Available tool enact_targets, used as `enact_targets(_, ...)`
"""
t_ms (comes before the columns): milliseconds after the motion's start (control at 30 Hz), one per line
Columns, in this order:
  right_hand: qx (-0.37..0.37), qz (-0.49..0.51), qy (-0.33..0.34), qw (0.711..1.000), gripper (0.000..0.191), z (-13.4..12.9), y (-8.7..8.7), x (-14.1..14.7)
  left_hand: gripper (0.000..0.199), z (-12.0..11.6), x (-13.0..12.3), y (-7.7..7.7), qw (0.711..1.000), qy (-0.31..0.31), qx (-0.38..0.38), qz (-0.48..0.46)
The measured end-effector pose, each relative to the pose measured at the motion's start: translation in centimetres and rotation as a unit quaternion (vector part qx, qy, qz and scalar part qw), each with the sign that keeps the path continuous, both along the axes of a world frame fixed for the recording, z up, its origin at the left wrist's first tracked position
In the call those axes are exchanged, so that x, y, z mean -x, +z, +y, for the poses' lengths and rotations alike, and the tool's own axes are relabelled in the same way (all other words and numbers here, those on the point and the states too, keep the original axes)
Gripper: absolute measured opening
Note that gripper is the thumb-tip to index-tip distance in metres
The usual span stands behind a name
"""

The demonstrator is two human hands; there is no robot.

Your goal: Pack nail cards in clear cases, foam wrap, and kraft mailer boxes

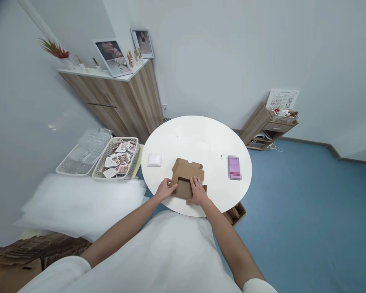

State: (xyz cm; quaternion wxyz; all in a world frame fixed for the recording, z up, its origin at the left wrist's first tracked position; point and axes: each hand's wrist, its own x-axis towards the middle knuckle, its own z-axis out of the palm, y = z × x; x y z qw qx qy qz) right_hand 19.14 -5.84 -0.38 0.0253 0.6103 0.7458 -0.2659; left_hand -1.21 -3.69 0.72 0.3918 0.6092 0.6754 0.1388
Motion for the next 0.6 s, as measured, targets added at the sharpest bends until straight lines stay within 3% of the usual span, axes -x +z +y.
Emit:
enact_targets(333, 0.018, -0.006, 0.031, 0.999, 0.119, 0.0, 0.2, -0.1, 0.023, 0.8, 0.2, -0.8, 0.994, -0.052, 0.044, 0.082)
enact_targets(500, 0.009, -0.011, 0.029, 0.999, 0.117, -0.2, 0.3, 0.0, 0.028, 0.6, 0.1, -1.2, 0.993, -0.058, 0.031, 0.103)
enact_targets(600, 0.005, -0.010, 0.032, 0.999, 0.116, -0.2, 0.2, -0.2, 0.040, -0.2, 0.7, -1.3, 0.996, -0.065, -0.020, 0.064)
